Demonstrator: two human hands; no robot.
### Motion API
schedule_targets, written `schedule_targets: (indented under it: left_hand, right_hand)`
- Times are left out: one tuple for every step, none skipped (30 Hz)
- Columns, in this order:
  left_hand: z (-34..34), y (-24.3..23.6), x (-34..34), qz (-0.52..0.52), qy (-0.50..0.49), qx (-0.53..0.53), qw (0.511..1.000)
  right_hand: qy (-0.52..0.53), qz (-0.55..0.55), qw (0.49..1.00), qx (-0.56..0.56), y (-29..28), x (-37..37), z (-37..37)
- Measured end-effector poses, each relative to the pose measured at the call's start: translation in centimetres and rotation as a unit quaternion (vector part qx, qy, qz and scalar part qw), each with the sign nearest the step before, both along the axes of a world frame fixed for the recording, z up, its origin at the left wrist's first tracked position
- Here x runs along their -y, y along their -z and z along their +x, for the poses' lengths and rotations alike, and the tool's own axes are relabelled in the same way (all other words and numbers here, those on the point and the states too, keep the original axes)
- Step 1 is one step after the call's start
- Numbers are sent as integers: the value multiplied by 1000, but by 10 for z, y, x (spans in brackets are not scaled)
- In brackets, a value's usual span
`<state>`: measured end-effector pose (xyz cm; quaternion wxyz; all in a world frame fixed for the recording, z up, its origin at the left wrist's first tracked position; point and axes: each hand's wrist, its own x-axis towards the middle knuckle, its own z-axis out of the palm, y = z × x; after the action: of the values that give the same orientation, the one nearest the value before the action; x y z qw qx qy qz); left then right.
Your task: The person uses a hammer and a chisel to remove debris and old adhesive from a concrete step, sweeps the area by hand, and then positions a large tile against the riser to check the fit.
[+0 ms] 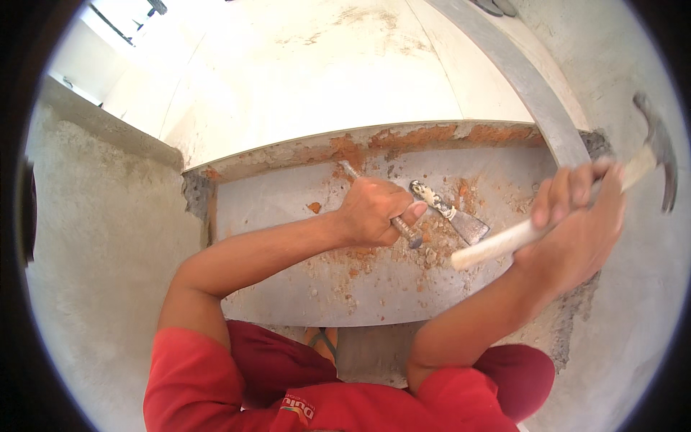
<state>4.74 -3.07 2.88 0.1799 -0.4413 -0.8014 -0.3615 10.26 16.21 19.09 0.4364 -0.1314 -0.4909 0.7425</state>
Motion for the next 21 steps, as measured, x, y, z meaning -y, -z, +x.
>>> schedule_targets:
  left_hand:
    - [-4,8,-2,13,-12,-6,1000]
    - [-10,15,-2,26,-23,-12,999]
    - [-18,23,-4,38,-37,-19,998]
    - [-23,31,-4,47,-57,-21,997]
    - [-28,38,-2,56,-78,-23,995]
    - [-30,42,0,65,-68,-20,995]
    - [-34,39,2,73,-54,-22,996]
    - [-35,37,3,80,-41,-24,996]
    - [-35,36,5,80,-32,-31,996]
    - [-34,35,6,83,-43,-40,995]
    - [-33,34,5,87,-54,-48,994]
    - [-32,35,4,91,-62,-56,992]
    - [-32,36,4,96,-64,-69,991]
    - [-31,37,4,101,-67,-81,989]
    - [-32,37,4,107,-71,-95,987]
    - [-33,37,4,107,-67,-98,987]
    - [-34,38,5,106,-64,-102,987]
    - [-35,35,5,106,-60,-108,987]
    - [-36,32,4,111,-63,-98,987]
    - [-36,29,4,116,-67,-87,987]
    - [-37,28,3,121,-70,-77,987]
  right_hand:
    - [1,-2,1000,9,11,6,11]
    - [2,-3,1000,19,24,15,21]
    - [9,0,1000,29,37,22,32]
    - [-2,1,999,44,51,29,41]
    - [-13,1,998,59,64,37,49]
    - [-22,2,997,79,77,42,59]
    - [-30,-12,994,101,89,45,68]
    - [-39,-26,991,123,100,47,75]
    - [-49,-45,987,143,109,50,79]
    - [-58,-37,986,152,115,52,83]
    - [-66,-29,984,161,119,54,85]
    - [-71,-21,983,169,122,55,88]
    - [-67,-27,983,169,123,56,90]
    - [-62,-32,983,170,123,56,93]
    - [-59,-37,983,168,123,56,94]
    - [-68,-35,985,157,123,56,96]
    - [-79,-33,986,146,124,56,100]
    - [-88,-31,987,131,121,56,102]
    - [-80,-26,988,132,118,58,104]
    - [-72,-21,988,133,115,63,105]
    - [-64,-15,989,134,113,68,106]
